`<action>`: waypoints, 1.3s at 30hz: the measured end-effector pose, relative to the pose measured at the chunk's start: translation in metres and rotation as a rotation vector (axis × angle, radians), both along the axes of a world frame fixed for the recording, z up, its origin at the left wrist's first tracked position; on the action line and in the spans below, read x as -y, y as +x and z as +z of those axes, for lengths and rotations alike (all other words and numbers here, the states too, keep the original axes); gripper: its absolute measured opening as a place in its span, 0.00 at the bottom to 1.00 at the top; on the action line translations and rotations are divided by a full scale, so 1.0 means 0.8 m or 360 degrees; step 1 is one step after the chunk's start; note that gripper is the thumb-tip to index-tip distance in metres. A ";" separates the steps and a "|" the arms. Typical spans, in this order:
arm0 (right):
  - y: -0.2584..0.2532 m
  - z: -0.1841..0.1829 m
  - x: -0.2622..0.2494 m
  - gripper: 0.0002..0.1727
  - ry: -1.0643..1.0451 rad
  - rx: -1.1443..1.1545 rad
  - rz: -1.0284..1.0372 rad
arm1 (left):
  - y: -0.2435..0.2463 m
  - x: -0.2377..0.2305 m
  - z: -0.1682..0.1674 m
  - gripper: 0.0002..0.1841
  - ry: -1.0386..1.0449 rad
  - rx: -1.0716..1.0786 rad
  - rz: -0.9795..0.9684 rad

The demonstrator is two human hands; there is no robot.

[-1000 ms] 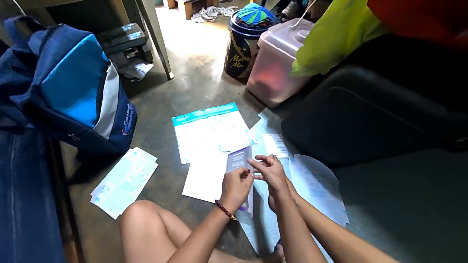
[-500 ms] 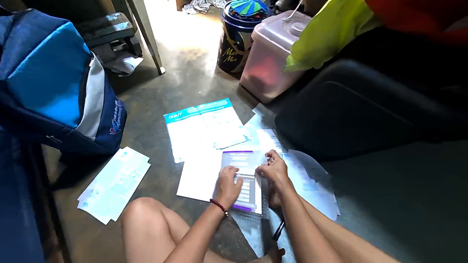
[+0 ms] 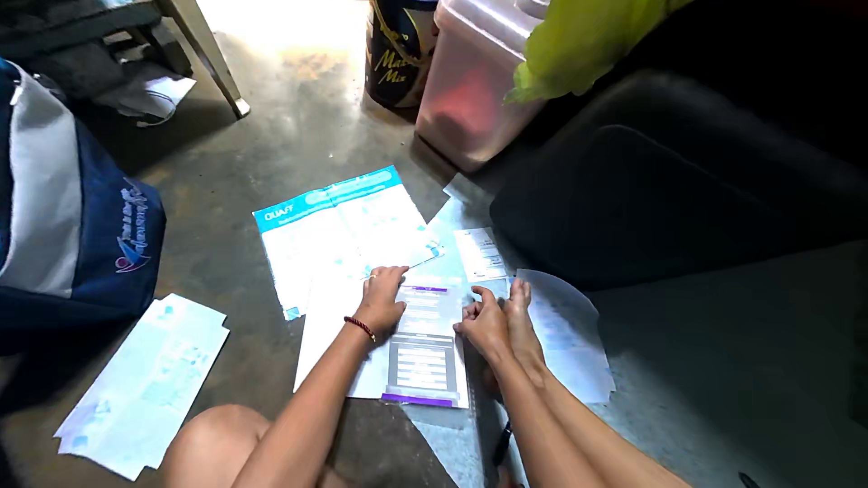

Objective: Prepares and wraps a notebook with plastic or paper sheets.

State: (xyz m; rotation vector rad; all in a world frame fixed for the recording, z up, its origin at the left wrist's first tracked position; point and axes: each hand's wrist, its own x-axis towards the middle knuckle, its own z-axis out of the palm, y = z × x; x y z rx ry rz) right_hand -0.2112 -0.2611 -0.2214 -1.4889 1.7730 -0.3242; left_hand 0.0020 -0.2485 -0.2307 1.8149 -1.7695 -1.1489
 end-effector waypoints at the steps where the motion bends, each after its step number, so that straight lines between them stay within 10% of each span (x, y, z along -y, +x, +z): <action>1: -0.001 -0.004 0.001 0.49 -0.0012 0.0028 -0.0003 | 0.003 0.013 0.003 0.38 0.0047 0.0026 -0.0087; 21: -0.012 -0.012 0.023 0.57 0.0033 0.0317 -0.0062 | 0.018 0.070 0.002 0.21 0.0231 0.0148 -0.0433; 39: -0.003 -0.017 0.091 0.29 0.0100 0.0003 0.0645 | 0.046 0.064 -0.002 0.25 0.0267 -0.0200 -0.0267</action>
